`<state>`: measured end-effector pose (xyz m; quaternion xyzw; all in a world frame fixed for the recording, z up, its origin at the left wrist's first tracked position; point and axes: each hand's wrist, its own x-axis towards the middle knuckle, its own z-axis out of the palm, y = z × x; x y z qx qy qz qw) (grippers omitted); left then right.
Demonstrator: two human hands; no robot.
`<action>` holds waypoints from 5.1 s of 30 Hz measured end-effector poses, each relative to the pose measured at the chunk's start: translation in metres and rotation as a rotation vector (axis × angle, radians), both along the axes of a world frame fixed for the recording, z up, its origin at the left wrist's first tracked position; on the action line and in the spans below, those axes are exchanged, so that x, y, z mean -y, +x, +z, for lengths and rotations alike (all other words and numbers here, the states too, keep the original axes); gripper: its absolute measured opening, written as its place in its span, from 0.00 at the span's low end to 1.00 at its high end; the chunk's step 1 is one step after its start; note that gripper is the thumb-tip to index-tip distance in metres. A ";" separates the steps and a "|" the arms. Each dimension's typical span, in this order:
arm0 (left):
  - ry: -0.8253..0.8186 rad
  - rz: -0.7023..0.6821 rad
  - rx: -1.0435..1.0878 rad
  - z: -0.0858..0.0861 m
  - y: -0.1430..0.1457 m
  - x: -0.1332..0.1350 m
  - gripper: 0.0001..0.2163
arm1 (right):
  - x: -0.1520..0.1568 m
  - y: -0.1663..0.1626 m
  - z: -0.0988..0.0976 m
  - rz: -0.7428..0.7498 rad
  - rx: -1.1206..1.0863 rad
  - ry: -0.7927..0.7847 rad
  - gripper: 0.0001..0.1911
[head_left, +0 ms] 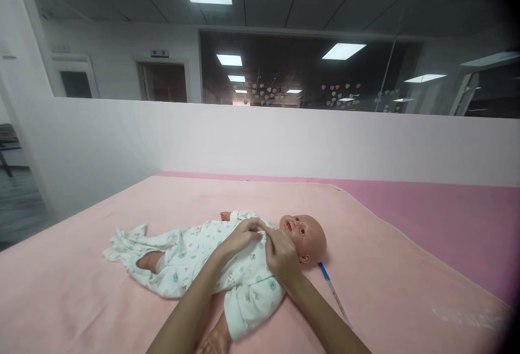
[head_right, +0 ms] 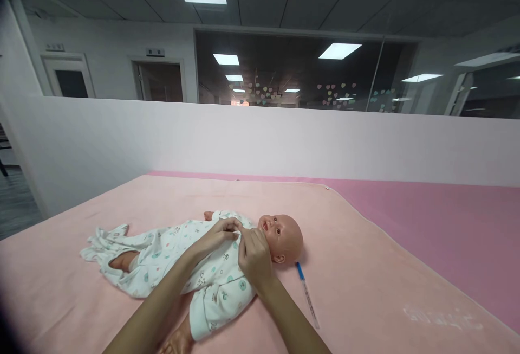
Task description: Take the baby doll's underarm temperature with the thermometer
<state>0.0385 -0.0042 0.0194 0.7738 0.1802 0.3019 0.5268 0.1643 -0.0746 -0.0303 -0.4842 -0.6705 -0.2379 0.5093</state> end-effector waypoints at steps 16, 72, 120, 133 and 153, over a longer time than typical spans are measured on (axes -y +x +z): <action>-0.014 0.023 -0.227 0.009 -0.051 -0.014 0.11 | 0.004 0.002 0.004 0.038 0.036 0.003 0.19; -0.172 0.028 0.017 0.004 -0.057 -0.010 0.17 | -0.008 -0.025 0.021 0.208 -0.011 -0.147 0.04; -0.033 -0.094 -0.120 0.012 -0.057 -0.002 0.13 | -0.010 -0.023 0.017 0.181 -0.057 -0.229 0.04; -0.033 -0.059 -0.120 0.010 -0.054 -0.001 0.15 | -0.009 -0.024 0.018 0.169 -0.034 -0.221 0.05; -0.097 -0.044 -0.099 0.007 -0.054 -0.003 0.16 | -0.007 -0.025 0.019 0.168 -0.024 -0.163 0.05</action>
